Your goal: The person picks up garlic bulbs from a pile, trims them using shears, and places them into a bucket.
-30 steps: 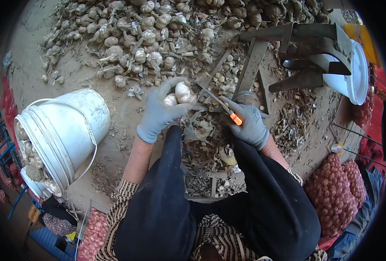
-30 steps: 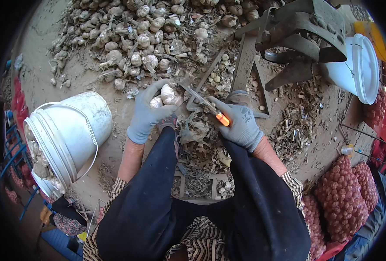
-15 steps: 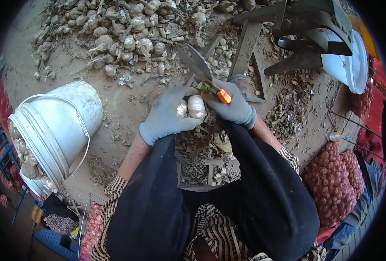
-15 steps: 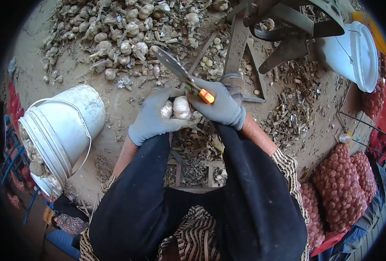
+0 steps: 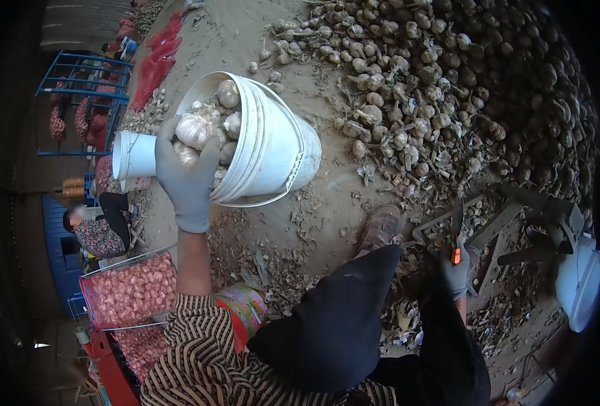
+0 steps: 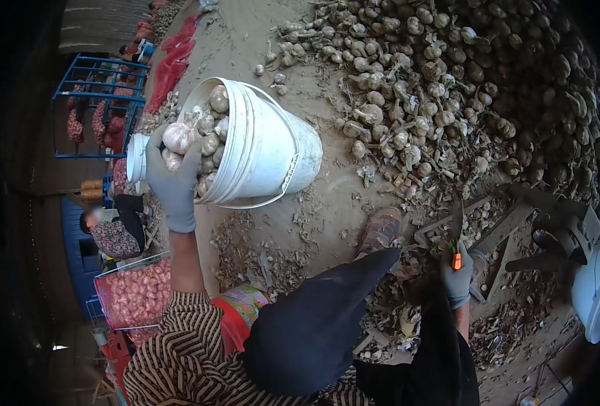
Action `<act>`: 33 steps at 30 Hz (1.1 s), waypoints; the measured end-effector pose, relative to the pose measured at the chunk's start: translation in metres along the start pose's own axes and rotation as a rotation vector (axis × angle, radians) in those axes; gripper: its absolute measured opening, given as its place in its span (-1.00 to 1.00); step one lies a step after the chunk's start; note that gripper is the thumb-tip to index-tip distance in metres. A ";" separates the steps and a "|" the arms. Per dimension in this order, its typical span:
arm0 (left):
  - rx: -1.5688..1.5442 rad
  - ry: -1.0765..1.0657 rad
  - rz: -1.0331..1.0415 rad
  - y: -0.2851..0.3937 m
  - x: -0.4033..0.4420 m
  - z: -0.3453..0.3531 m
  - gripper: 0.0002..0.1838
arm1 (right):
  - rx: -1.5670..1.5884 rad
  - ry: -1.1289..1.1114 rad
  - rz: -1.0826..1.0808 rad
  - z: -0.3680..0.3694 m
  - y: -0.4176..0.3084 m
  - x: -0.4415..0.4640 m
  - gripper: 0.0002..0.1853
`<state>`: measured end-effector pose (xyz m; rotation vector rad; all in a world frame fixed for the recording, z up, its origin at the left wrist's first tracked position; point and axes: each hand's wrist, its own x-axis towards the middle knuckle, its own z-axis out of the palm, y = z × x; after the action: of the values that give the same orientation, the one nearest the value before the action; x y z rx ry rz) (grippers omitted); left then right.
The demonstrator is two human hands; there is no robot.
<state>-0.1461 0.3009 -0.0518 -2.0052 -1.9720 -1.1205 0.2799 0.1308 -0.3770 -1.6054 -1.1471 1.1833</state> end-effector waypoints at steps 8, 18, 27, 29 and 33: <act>0.250 -0.050 0.446 0.020 -0.017 0.070 -0.39 | -0.058 0.044 -0.023 -0.008 -0.013 0.000 -0.77; 0.166 -0.786 0.693 0.120 -0.060 0.414 -0.60 | 0.007 0.042 0.125 -0.014 -0.023 -0.002 -0.75; -1.466 -1.240 -0.738 0.078 -0.108 0.359 -0.63 | 0.072 -0.018 0.202 -0.020 -0.036 -0.007 -0.68; -1.664 -1.284 -0.858 0.076 -0.140 0.319 -0.55 | 0.004 -0.088 0.160 -0.020 -0.028 -0.011 -0.56; -1.880 -1.320 -0.914 0.078 -0.193 0.291 -0.47 | -0.068 -0.161 0.185 -0.023 -0.049 -0.012 -0.45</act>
<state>0.0683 0.2939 -0.3382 -2.9030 -2.7776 -3.6731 0.2903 0.1291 -0.3223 -1.7221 -1.1697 1.4282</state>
